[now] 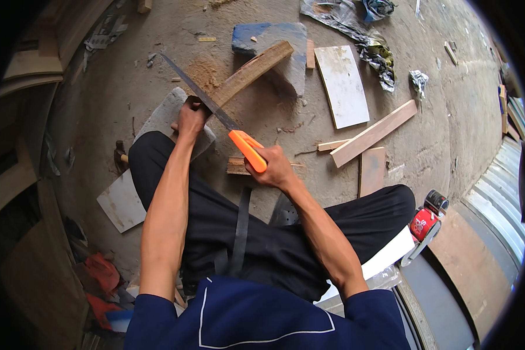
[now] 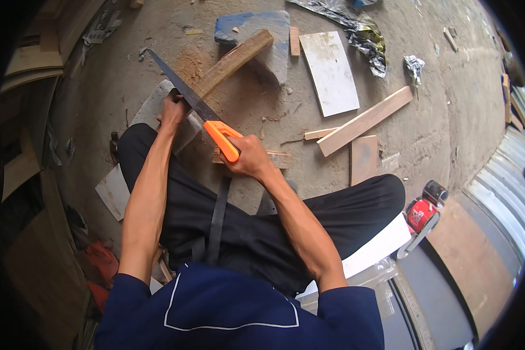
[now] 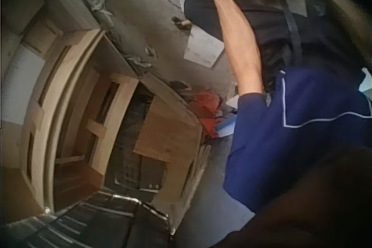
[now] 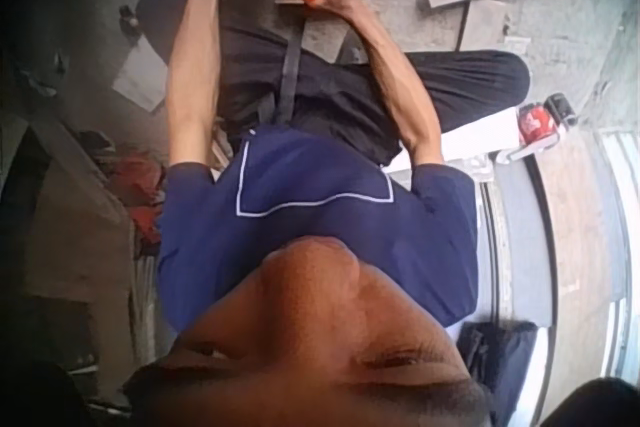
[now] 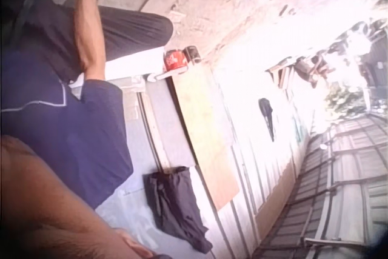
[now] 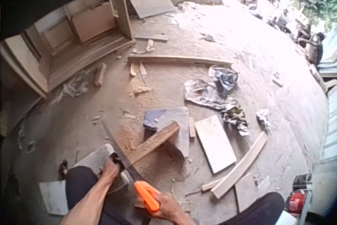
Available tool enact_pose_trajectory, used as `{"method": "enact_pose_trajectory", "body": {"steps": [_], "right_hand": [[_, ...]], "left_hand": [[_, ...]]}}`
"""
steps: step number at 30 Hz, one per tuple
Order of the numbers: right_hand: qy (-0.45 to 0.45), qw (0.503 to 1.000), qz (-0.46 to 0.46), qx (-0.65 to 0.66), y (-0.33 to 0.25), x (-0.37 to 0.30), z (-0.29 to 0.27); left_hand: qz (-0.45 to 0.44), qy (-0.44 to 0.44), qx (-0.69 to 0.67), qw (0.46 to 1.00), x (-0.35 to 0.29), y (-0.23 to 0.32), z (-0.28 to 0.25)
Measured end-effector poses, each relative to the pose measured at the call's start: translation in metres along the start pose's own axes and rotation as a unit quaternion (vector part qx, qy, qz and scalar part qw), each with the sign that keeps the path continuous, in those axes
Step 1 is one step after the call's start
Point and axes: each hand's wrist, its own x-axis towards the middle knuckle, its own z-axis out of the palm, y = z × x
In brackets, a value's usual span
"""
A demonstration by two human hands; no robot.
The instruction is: The person sits on the floor and uses a hand saw to cut a small piece of wood that is resting on a concrete block. The person holds the wood steady with one hand and saws back and forth with the other hand.
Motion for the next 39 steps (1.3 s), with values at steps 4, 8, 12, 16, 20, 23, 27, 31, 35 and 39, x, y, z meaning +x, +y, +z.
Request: {"method": "enact_pose_trajectory", "body": {"steps": [4, 8, 12, 16, 20, 23, 27, 31, 35, 39], "right_hand": [[0.007, 0.999, 0.031, -0.011, 0.005, -0.003, -0.006], [-0.009, 1.000, -0.004, -0.026, 0.001, -0.016, -0.006], [-0.010, 0.999, 0.018, -0.039, -0.006, -0.021, -0.011], [0.007, 0.999, 0.018, -0.032, -0.008, -0.024, -0.004], [-0.023, 0.998, 0.031, -0.059, -0.004, -0.068, -0.027], [-0.063, 0.996, 0.030, -0.057, -0.027, -0.062, -0.026], [-0.024, 0.996, 0.078, -0.041, -0.030, -0.061, -0.030], [-0.014, 0.997, 0.060, -0.039, -0.019, -0.080, -0.032], [-0.021, 0.991, 0.126, -0.042, -0.033, -0.131, -0.057], [-0.012, 0.990, 0.116, -0.073, -0.068, -0.135, -0.082]], "left_hand": [[0.001, -0.011, 0.037, 0.999, -0.006, 0.017, 0.000], [-0.014, 0.008, 0.058, 0.998, -0.003, 0.009, -0.002], [0.010, -0.002, 0.070, 0.997, 0.002, 0.008, -0.003], [-0.002, -0.003, 0.073, 0.997, 0.002, 0.001, 0.001], [-0.010, 0.040, 0.099, 0.994, -0.013, 0.033, 0.004], [0.008, 0.009, 0.100, 0.995, 0.007, -0.009, -0.005], [-0.023, 0.039, 0.122, 0.992, -0.010, 0.023, 0.003], [-0.019, 0.049, 0.102, 0.993, -0.013, 0.035, -0.001], [-0.033, 0.055, 0.113, 0.991, -0.022, 0.040, 0.000], [-0.038, 0.015, 0.017, 0.999, -0.001, 0.005, 0.000]]}}
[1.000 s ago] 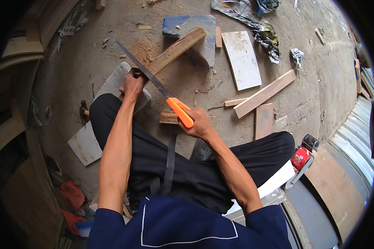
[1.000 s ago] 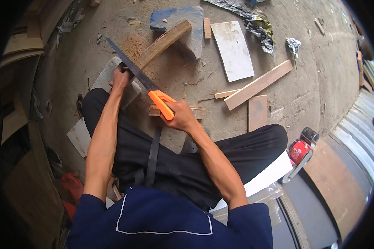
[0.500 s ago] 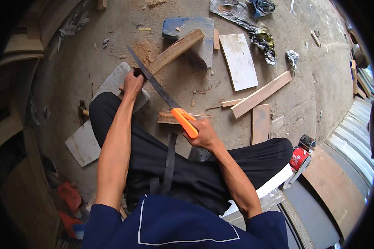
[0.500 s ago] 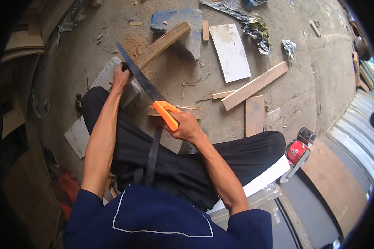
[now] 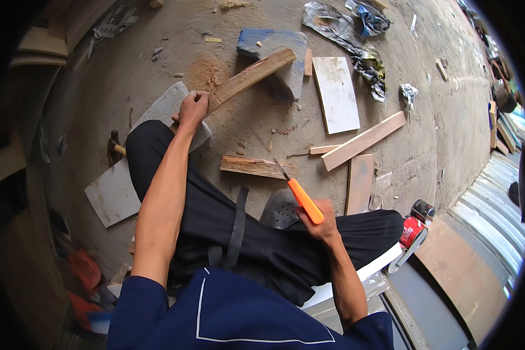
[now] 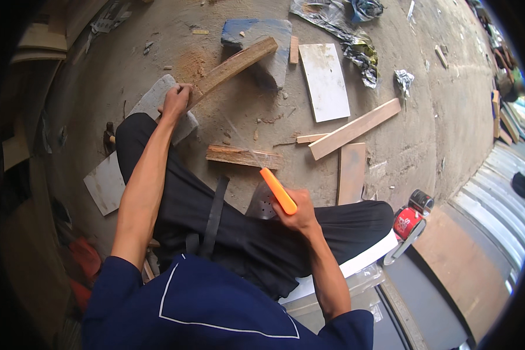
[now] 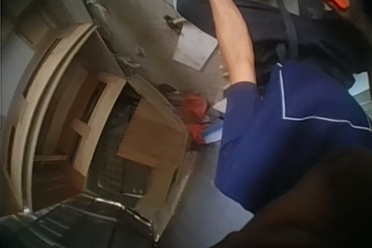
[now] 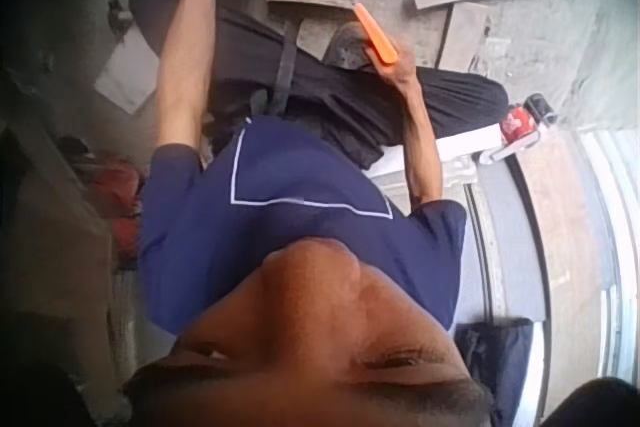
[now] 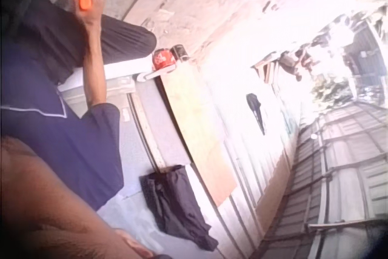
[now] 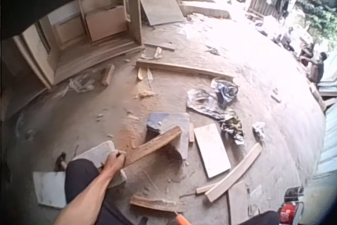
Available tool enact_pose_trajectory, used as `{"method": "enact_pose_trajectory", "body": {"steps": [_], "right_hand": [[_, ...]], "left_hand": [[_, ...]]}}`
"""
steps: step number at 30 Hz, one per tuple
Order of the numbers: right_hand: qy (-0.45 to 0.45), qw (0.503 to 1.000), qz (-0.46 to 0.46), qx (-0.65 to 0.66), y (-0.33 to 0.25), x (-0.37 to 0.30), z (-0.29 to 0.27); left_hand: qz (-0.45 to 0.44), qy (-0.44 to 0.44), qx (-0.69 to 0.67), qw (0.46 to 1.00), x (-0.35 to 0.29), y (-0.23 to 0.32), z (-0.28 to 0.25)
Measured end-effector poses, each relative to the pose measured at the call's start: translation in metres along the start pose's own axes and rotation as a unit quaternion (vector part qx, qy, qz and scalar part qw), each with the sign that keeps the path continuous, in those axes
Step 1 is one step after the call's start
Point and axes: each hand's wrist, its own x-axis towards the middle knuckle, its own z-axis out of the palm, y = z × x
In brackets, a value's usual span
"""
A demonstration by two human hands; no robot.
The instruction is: The person sits on the floor and uses a hand saw to cut a small piece of wood that is resting on a concrete block. The person holds the wood steady with one hand and saws back and forth with the other hand.
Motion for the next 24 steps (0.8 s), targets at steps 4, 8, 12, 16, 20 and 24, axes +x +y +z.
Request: {"method": "enact_pose_trajectory", "body": {"steps": [4, 8, 12, 16, 20, 24], "right_hand": [[0.049, 0.999, 0.022, -0.003, 0.004, 0.001, 0.002], [0.063, 0.998, -0.001, -0.004, 0.000, 0.015, 0.013], [0.048, 0.998, -0.048, -0.001, -0.011, 0.043, 0.040], [0.036, 0.996, -0.086, -0.007, 0.004, 0.080, 0.074], [0.034, 0.997, -0.075, -0.008, 0.004, 0.115, 0.089], [0.036, 0.996, -0.076, 0.016, -0.001, 0.134, 0.090]], "left_hand": [[0.070, 0.015, 0.017, 0.997, -0.022, 0.018, 0.007], [0.040, 0.022, 0.019, 0.999, -0.030, 0.030, -0.003], [-0.038, 0.034, -0.018, 0.999, -0.015, 0.021, -0.003], [0.058, 0.075, 0.020, 0.995, -0.020, 0.008, 0.008], [0.007, 0.024, 0.035, 0.999, -0.022, 0.020, 0.002], [-0.018, 0.004, 0.060, 0.998, -0.020, 0.028, -0.005]]}}
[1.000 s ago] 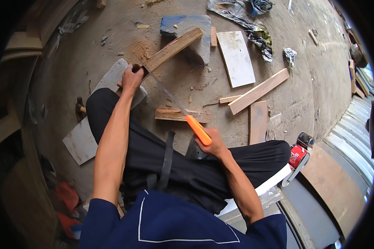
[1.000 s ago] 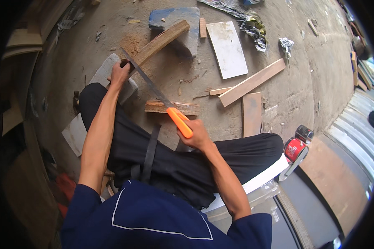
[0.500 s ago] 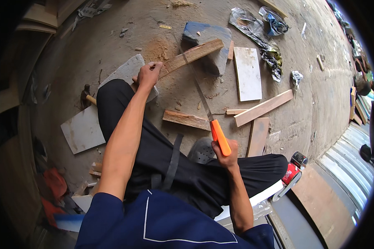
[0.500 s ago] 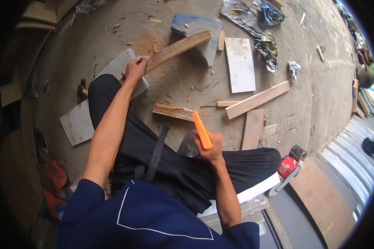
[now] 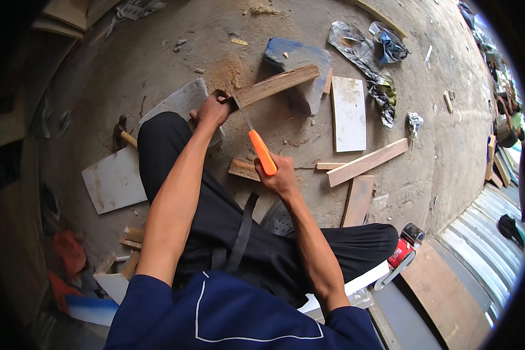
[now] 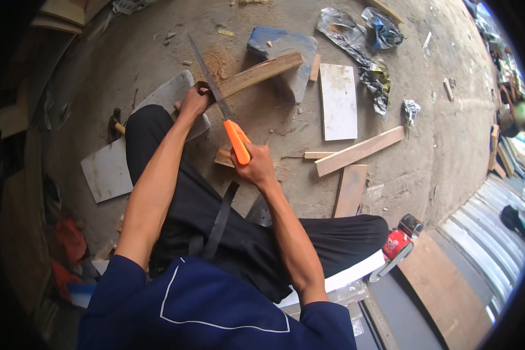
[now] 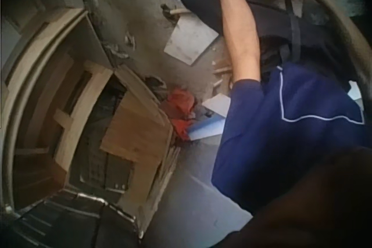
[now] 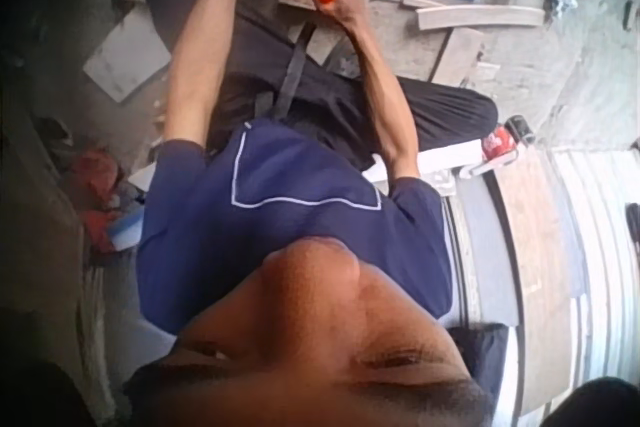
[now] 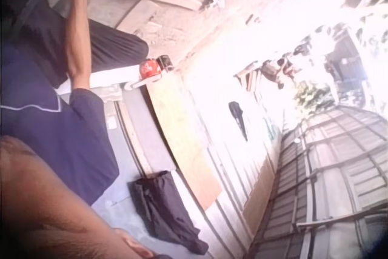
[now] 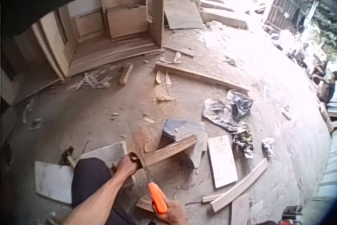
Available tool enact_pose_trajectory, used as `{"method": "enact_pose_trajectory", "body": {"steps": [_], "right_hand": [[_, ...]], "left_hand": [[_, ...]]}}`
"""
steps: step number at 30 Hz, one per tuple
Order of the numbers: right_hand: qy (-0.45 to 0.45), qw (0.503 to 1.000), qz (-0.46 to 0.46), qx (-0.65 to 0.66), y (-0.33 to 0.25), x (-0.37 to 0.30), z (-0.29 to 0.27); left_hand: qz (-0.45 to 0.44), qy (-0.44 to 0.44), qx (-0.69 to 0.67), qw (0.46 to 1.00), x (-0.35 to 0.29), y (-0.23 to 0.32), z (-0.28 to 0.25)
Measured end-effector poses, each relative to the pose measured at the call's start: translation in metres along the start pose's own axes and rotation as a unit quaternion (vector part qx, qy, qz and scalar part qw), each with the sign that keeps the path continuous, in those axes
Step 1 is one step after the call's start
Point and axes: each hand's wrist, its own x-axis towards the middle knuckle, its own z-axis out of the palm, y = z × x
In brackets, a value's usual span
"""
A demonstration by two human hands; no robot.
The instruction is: The person sits on the floor and uses a hand saw to cut a small piece of wood that is resting on a concrete block. The person holds the wood steady with one hand and saws back and forth with the other hand.
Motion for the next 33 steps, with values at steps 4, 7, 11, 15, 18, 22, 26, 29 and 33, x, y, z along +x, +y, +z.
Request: {"method": "enact_pose_trajectory", "body": {"steps": [4, 7, 11, 15, 18, 22, 26, 29, 33], "right_hand": [[-0.010, 1.000, 0.013, 0.009, -0.003, -0.002, -0.004], [-0.020, 1.000, 0.023, 0.008, -0.003, -0.011, -0.006], [0.006, 1.000, -0.006, -0.026, -0.012, 0.022, 0.001], [-0.001, 0.999, 0.018, -0.028, -0.006, 0.024, 0.004], [-0.005, 0.999, 0.038, -0.017, -0.015, -0.011, -0.010], [-0.006, 0.998, 0.065, -0.015, -0.031, -0.015, -0.020], [-0.005, 0.997, 0.074, -0.020, -0.027, -0.011, -0.029], [-0.018, 0.996, 0.086, -0.028, -0.037, -0.022, -0.040], [-0.020, 0.994, 0.103, -0.029, -0.054, -0.020, -0.041]], "left_hand": [[0.002, -0.012, 0.000, 1.000, 0.005, -0.008, 0.003], [0.009, -0.012, 0.007, 1.000, 0.011, -0.014, 0.005], [0.021, -0.015, -0.002, 1.000, 0.019, -0.023, 0.015], [0.004, -0.018, 0.021, 1.000, 0.009, -0.010, 0.007], [0.003, -0.004, 0.037, 0.999, 0.004, -0.010, 0.005], [0.035, 0.019, 0.048, 0.998, 0.004, -0.012, 0.010], [-0.014, 0.057, 0.097, 0.994, 0.004, -0.001, 0.013], [0.010, 0.107, 0.131, 0.986, 0.001, 0.004, 0.015], [0.083, 0.209, 0.193, 0.955, 0.004, -0.005, 0.027]]}}
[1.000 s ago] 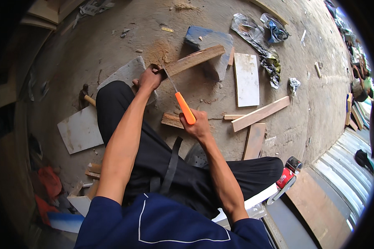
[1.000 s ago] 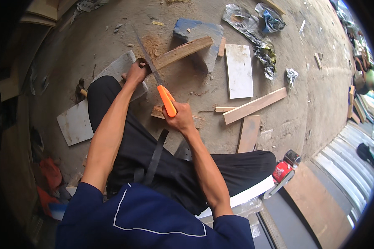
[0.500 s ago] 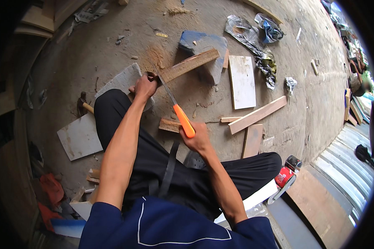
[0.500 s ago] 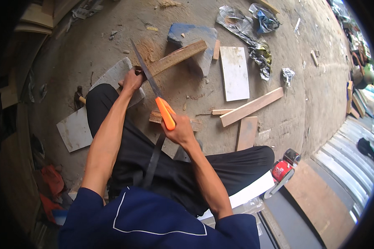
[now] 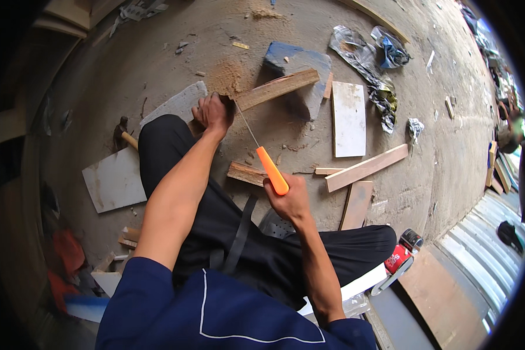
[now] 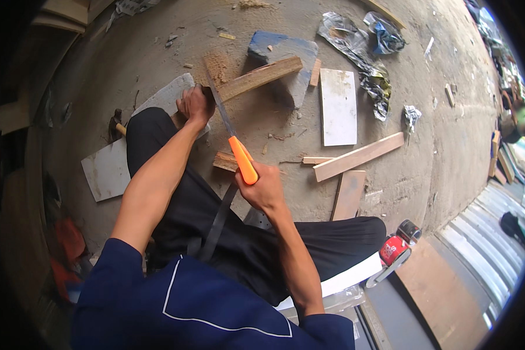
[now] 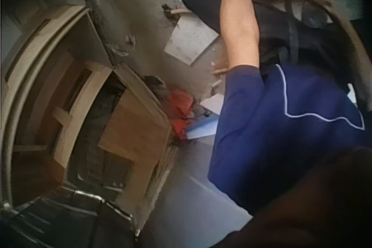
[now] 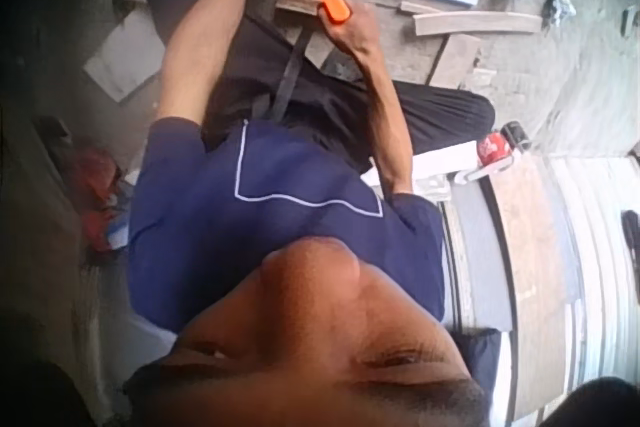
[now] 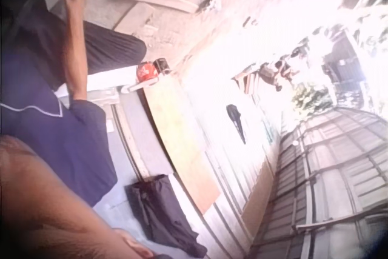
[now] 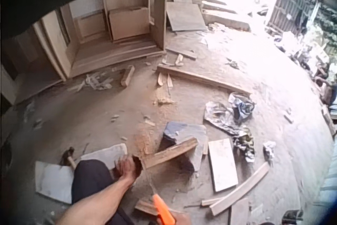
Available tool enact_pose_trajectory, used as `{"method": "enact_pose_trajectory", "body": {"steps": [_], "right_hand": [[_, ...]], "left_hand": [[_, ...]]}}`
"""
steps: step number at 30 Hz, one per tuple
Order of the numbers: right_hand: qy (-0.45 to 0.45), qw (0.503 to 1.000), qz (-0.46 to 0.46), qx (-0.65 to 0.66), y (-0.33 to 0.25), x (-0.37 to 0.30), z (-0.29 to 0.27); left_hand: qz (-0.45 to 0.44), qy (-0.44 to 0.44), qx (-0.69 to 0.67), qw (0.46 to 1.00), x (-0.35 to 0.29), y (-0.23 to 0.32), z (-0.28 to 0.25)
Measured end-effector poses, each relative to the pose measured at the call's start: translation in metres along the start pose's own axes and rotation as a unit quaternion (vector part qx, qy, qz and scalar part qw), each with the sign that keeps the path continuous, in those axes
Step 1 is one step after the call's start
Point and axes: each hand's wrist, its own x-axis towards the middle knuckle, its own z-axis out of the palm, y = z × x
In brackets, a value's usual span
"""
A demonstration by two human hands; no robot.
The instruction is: The person sits on the floor and uses a hand saw to cut a small piece of wood that is resting on a concrete block. The person holds the wood steady with one hand and saws back and forth with the other hand.
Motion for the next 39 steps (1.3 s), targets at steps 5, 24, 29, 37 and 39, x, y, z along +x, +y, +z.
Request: {"method": "enact_pose_trajectory", "body": {"steps": [5, 24, 29, 37, 39], "right_hand": [[-0.006, 0.997, 0.072, -0.040, -0.010, 0.014, -0.016], [-0.014, 0.999, 0.003, -0.031, 0.008, -0.014, 0.009], [-0.012, 0.999, 0.023, -0.021, 0.014, -0.009, -0.002], [-0.006, 0.998, -0.043, -0.051, 0.010, 0.019, 0.013], [-0.006, 0.998, -0.041, -0.041, 0.011, 0.034, 0.019]], "left_hand": [[-0.068, 0.015, -0.060, 0.996, 0.005, 0.000, 0.005], [-0.091, 0.109, -0.086, 0.986, 0.011, -0.002, 0.020], [-0.096, 0.102, -0.089, 0.986, 0.014, 0.000, 0.018], [-0.114, 0.058, -0.083, 0.988, 0.011, 0.008, -0.001], [-0.117, 0.059, -0.091, 0.987, 0.011, 0.009, -0.001]]}}
